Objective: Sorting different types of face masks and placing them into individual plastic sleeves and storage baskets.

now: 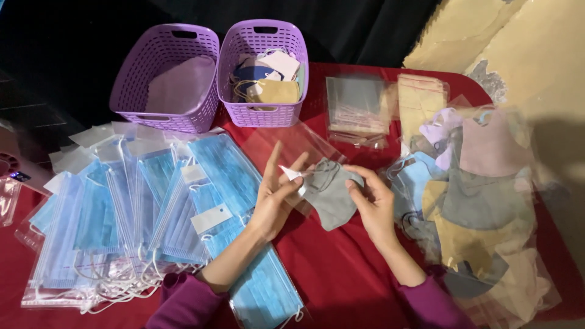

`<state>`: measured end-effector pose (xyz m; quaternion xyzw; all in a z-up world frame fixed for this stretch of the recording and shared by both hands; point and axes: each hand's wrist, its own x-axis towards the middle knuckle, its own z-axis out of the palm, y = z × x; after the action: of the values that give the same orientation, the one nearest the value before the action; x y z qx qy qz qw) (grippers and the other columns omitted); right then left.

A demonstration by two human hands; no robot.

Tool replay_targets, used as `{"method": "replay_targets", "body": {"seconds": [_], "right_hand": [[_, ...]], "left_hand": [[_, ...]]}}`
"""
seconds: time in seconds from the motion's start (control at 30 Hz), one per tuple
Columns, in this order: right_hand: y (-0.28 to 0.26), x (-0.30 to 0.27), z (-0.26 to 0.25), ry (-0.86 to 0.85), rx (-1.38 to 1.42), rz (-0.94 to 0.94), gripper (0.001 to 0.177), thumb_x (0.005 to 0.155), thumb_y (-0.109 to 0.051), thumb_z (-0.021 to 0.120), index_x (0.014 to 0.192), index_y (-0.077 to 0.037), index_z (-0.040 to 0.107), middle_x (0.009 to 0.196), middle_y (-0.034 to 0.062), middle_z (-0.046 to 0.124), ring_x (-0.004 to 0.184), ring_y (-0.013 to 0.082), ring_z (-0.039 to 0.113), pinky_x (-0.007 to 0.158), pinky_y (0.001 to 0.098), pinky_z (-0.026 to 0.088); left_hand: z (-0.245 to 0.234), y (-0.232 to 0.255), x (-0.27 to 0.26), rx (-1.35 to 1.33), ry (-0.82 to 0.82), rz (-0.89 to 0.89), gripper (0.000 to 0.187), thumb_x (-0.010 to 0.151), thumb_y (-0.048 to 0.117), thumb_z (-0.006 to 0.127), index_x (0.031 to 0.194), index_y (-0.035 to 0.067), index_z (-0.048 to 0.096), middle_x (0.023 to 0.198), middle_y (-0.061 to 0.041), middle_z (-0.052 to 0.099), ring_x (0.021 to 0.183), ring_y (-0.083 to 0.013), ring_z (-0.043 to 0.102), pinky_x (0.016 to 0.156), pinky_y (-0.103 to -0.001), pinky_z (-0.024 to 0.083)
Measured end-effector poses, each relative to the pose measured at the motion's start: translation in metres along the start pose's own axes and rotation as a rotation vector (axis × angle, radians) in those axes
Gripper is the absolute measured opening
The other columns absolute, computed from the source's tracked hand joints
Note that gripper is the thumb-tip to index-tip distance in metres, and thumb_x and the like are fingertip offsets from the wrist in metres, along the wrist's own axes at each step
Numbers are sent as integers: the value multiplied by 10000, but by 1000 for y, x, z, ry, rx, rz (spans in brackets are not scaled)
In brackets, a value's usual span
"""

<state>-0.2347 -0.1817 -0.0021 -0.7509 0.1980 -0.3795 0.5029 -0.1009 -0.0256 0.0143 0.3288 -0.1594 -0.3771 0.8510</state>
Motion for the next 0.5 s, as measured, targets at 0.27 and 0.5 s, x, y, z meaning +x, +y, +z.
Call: {"method": "replay_targets", "body": {"seconds": [0.27, 0.5], "right_hand": [[-11, -5, 8, 31, -23, -15, 599, 900, -43, 750, 1443, -81, 501, 1182, 139, 665, 949, 190, 630, 860, 343, 593], [-2, -4, 8, 42, -801, -866, 283, 936, -192, 675, 1196, -251, 770, 1201, -72, 719, 1177, 238, 580, 992, 421, 425]], "left_hand": [[-31, -37, 9, -46, 33, -89, 931, 880, -88, 632, 1624, 292, 221, 1221, -203, 667, 929, -271, 741, 761, -424, 658], [-37, -38, 10, -64, 37, -83, 858, 913, -45, 629, 1614, 275, 251, 1048, -139, 697, 840, -222, 738, 711, -390, 677]]}}
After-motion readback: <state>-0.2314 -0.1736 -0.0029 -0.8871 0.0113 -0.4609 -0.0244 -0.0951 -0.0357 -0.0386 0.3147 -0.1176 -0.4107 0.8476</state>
